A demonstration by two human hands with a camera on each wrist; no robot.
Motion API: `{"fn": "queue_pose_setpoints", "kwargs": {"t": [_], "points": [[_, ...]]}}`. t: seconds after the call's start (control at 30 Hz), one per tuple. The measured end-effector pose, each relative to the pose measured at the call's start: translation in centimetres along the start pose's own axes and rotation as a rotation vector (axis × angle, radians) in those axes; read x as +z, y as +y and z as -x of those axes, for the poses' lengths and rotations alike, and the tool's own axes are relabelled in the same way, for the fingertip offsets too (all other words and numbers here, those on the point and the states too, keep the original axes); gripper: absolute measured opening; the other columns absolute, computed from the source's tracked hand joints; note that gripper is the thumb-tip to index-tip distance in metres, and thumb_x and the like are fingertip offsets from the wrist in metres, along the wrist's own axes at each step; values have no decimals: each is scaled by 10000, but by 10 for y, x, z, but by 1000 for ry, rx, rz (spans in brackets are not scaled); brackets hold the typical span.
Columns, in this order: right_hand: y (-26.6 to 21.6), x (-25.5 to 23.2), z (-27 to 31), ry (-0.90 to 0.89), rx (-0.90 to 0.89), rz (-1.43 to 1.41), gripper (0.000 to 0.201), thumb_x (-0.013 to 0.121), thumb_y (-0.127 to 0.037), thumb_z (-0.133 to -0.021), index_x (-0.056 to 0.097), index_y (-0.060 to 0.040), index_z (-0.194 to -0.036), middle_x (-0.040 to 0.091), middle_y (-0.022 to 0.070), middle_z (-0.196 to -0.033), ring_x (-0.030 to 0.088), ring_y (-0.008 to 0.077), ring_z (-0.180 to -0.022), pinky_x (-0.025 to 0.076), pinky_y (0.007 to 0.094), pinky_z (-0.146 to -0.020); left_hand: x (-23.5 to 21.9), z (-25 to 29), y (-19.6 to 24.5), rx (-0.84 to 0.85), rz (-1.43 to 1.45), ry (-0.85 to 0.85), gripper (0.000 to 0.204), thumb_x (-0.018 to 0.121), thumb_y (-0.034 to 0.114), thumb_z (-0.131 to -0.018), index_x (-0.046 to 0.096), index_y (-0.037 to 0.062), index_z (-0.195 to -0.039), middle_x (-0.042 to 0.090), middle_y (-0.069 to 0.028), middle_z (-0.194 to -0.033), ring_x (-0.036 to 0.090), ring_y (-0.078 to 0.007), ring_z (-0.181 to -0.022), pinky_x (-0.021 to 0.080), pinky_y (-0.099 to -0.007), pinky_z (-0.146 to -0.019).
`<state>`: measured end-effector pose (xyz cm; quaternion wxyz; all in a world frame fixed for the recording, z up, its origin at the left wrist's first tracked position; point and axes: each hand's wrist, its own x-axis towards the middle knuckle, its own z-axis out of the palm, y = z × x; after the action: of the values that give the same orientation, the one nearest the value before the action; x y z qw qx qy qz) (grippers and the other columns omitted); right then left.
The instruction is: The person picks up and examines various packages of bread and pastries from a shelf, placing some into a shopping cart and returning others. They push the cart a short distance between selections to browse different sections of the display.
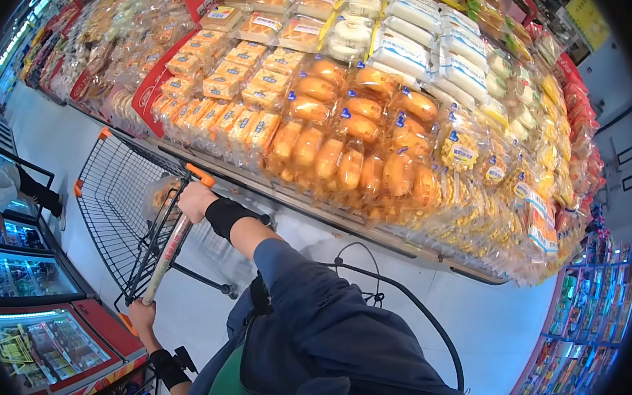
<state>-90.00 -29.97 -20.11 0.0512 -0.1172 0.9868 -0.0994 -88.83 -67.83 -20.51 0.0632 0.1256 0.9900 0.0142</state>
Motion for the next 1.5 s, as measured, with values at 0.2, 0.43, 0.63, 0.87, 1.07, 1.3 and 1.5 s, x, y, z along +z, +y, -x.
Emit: {"fn": "queue_pose_setpoints", "kwargs": {"t": [0.2,0.43,0.63,0.87,1.07,1.3,1.5], "points": [[-1,1,10,-11,12,18,144,645,-164,-567,705,-97,-680,675,94,-715,663,277,-720,517,378,-624,-2,11,10,-29,4,-13,246,619,246,-681,690,40,-795,633,-215,-712,627,-392,-711,503,-454,-662],[5,-4,27,-2,-20,7,177,631,-169,-551,705,-81,-685,672,117,-708,662,297,-716,523,398,-623,2,27,21,-31,20,5,238,628,244,-677,687,39,-784,632,-214,-704,629,-388,-706,506,-446,-657],[9,-3,38,-8,-29,16,182,626,-168,-548,704,-80,-687,673,119,-714,662,295,-732,524,401,-637,9,39,28,-41,11,6,243,629,257,-678,687,41,-772,632,-210,-698,629,-388,-693,507,-445,-647],[9,2,56,9,-44,21,168,625,-169,-560,702,-84,-683,669,125,-705,660,302,-716,521,399,-627,16,54,32,-38,23,18,237,636,263,-688,683,42,-757,631,-209,-693,629,-387,-691,507,-447,-645],[7,-4,78,-1,-42,2,154,627,-171,-563,696,-84,-670,666,122,-694,659,304,-707,518,400,-619,19,73,41,-35,8,29,238,648,268,-686,683,46,-765,631,-208,-693,631,-384,-692,508,-449,-644],[3,-6,103,-59,-28,36,170,648,-212,-578,703,-104,-697,675,75,-736,660,274,-745,514,376,-632,18,101,56,-32,-6,52,237,637,270,-688,679,44,-746,629,-203,-681,632,-379,-679,506,-453,-632],[0,1,118,-69,-30,69,186,641,-217,-578,705,-106,-714,678,83,-745,661,280,-744,520,387,-632,18,119,64,-17,16,68,236,629,275,-685,678,46,-716,626,-195,-662,627,-380,-663,505,-449,-618]]}}
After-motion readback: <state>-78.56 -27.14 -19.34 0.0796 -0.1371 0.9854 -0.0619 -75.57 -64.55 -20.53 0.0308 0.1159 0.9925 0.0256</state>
